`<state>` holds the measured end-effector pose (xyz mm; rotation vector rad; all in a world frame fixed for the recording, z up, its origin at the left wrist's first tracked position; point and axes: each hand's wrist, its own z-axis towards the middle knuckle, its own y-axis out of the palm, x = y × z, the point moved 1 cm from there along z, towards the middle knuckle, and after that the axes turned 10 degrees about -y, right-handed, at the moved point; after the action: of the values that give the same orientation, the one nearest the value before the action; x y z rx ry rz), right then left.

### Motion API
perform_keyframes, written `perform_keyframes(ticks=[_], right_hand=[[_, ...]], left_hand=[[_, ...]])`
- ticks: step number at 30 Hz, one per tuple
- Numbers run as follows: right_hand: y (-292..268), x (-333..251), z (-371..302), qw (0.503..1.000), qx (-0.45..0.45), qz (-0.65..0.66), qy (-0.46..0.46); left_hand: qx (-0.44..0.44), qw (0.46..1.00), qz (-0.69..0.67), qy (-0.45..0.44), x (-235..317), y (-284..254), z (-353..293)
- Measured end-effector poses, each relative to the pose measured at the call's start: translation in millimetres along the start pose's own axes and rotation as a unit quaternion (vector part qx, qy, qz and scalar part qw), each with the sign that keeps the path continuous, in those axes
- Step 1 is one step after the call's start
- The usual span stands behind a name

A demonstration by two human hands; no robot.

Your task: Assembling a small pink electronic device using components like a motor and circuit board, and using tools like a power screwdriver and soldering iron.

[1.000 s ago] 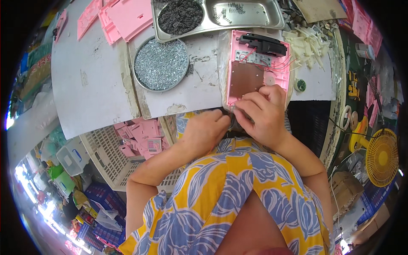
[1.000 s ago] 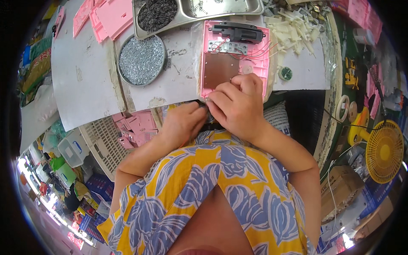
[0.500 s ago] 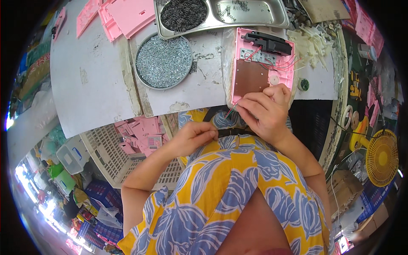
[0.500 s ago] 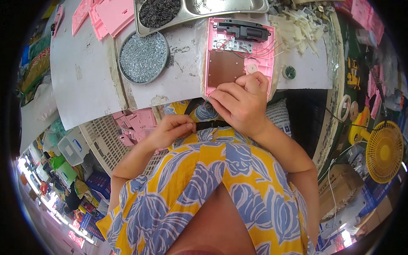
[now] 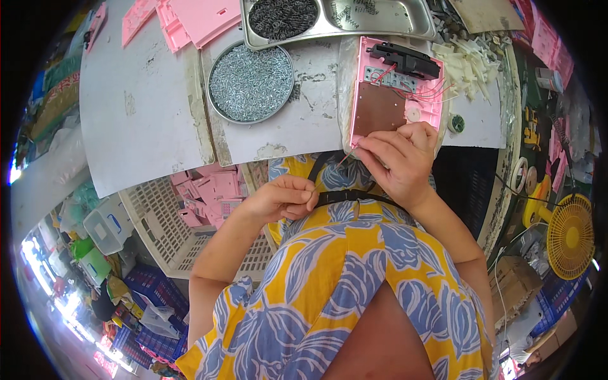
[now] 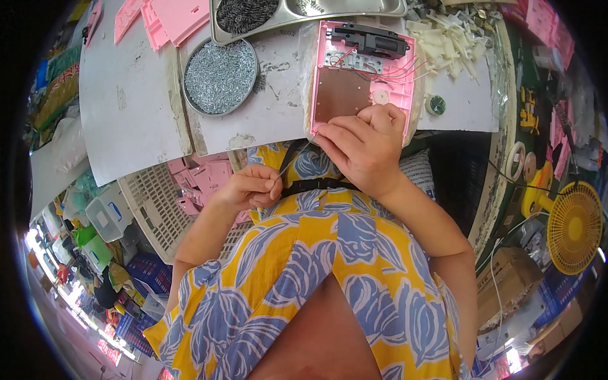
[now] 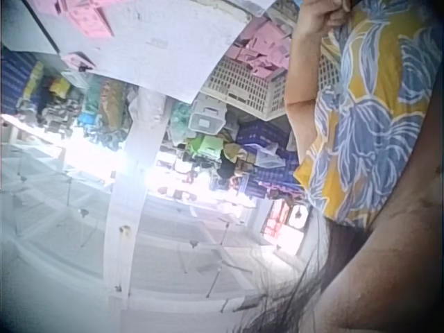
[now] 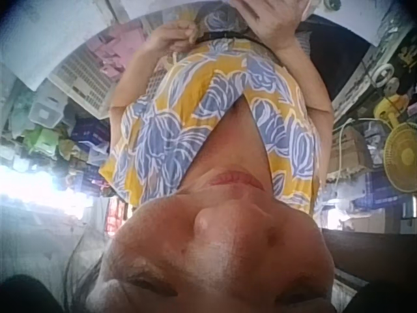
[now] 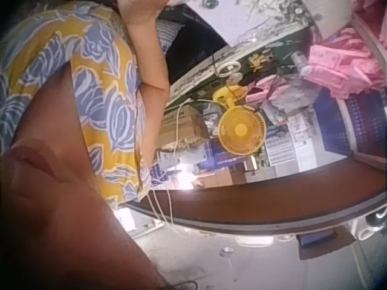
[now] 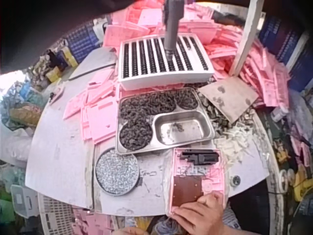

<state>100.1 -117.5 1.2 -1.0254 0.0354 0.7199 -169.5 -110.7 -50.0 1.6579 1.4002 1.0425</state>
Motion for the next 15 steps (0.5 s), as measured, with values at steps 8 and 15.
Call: perform_keyframes(ticks=[8, 15], right_hand=[[0.0, -4.2, 3.1, 1.0, -0.025, -0.013, 0.002], [-1.0, -6.9, 6.7, 0.998, -0.057, -0.027, 0.008]], left_hand=[[0.084, 0.985, 0.131, -0.08, -5.2, 4.7, 17.7], [0.285, 0.546, 0.777, 0.134, 34.6, 71.7, 0.9]])
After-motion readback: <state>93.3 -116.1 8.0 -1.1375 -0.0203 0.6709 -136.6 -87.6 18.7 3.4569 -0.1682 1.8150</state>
